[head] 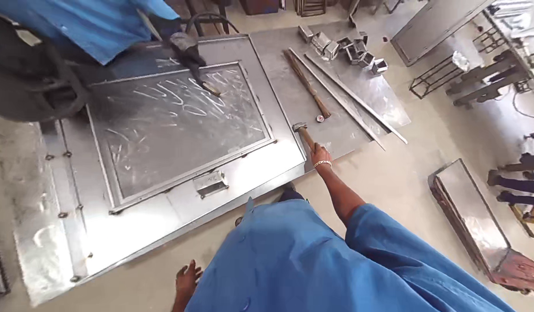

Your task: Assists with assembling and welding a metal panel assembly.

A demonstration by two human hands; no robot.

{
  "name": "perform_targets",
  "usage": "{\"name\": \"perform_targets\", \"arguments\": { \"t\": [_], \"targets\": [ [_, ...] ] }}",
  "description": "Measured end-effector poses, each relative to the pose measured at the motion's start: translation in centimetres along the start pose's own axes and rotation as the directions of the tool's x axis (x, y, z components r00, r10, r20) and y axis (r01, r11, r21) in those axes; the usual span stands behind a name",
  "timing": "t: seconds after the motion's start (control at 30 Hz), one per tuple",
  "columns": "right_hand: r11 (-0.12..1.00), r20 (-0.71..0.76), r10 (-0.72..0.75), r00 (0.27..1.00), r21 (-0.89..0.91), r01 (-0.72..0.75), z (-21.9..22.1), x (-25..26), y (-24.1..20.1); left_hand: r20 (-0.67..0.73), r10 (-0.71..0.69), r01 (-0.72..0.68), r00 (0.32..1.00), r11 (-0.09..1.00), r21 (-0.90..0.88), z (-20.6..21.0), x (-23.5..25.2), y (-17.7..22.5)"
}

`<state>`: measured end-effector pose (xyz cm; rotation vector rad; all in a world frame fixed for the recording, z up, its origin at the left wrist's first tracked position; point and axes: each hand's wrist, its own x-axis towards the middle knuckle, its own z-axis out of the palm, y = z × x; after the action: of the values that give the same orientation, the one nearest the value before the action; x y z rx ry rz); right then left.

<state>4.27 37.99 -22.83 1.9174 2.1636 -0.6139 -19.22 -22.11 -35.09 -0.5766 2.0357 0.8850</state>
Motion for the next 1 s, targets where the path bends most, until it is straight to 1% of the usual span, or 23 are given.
{"name": "perform_targets", "arguments": {
  "t": [0.07,0.17,0.23,0.3,0.37,0.43,0.47,0.5,0.53,0.6,0.63,0.7,0.77,0.8,0.87,0.93,1.0],
  "targets": [
    [0.996,-0.024,-0.088,0.996,-0.026,0.087,-0.3,2.9,1.6,-0.022,-0.016,0.018,1.0,0.998,0.06,2.8,-2.5,-0.4],
    [0.984,-0.061,-0.175,0.983,-0.031,0.174,-1.8,6.5,3.6,-0.054,-0.031,0.031,0.998,0.999,0.007,9.0,-5.5,-0.9],
    [0.981,-0.064,-0.195,0.979,-0.01,0.194,-2.4,8.9,5.2,-0.052,0.022,-0.021,0.998,1.0,0.017,13.6,-5.6,-2.4],
    [0.971,-0.073,-0.238,0.968,-0.009,0.238,-2.3,11.0,7.0,-0.047,0.09,-0.085,0.995,0.991,0.099,18.3,-6.0,-3.0],
    [0.946,-0.073,-0.324,0.943,-0.025,0.323,-1.7,12.2,8.2,-0.019,0.13,-0.126,0.991,0.982,0.138,22.2,-8.0,-1.9],
    [0.897,-0.052,-0.442,0.896,-0.035,0.441,-0.9,11.9,8.7,0.037,0.116,-0.12,0.993,0.982,0.149,24.4,-11.8,0.7],
    [0.858,-0.045,-0.513,0.857,-0.036,0.512,-0.6,11.5,8.6,0.081,0.091,-0.101,0.993,0.986,0.133,25.0,-14.7,3.0],
    [0.813,-0.029,-0.582,0.812,-0.038,0.581,-0.1,11.0,8.1,0.086,0.117,-0.125,0.989,0.987,0.097,25.5,-16.7,4.3],
    [0.761,-0.002,-0.648,0.761,-0.033,0.648,0.4,10.5,7.5,0.071,0.152,-0.156,0.986,0.986,0.059,25.8,-17.9,4.7],
    [0.649,0.114,-0.755,0.646,-0.013,0.761,1.4,9.4,6.3,0.023,0.199,-0.199,0.98,0.98,-0.005,26.2,-19.5,4.1],
    [0.582,0.172,-0.802,0.572,0.005,0.813,2.0,8.8,5.8,-0.002,0.197,-0.197,0.98,0.98,-0.02,26.3,-20.1,3.3],
    [0.447,0.264,-0.869,0.418,0.058,0.893,3.1,7.8,4.6,-0.07,0.138,-0.14,0.988,0.99,-0.022,26.4,-21.8,2.1],
    [0.346,0.343,-0.894,0.29,0.116,0.931,3.4,6.5,3.4,-0.103,0.049,-0.054,0.994,0.997,-0.05,26.8,-23.6,0.0],
    [0.302,0.369,-0.899,0.234,0.139,0.943,3.7,5.7,3.0,-0.1,0.009,-0.017,0.995,0.997,-0.076,27.0,-24.3,-1.8],
    [0.225,0.441,-0.885,0.147,0.13,0.966,4.1,3.8,2.4,-0.098,-0.064,0.047,0.993,0.985,-0.168,27.6,-25.7,-6.1],
    [0.113,0.45,-0.892,0.044,0.128,0.985,4.4,1.9,2.7,-0.141,-0.098,0.054,0.985,0.957,-0.286,29.2,-27.6,-10.4],
    [-0.03,0.427,-0.899,-0.102,0.173,0.984,5.1,0.1,3.7,-0.203,-0.146,0.049,0.968,0.907,-0.419,31.3,-30.7,-14.1]
  ]
}}
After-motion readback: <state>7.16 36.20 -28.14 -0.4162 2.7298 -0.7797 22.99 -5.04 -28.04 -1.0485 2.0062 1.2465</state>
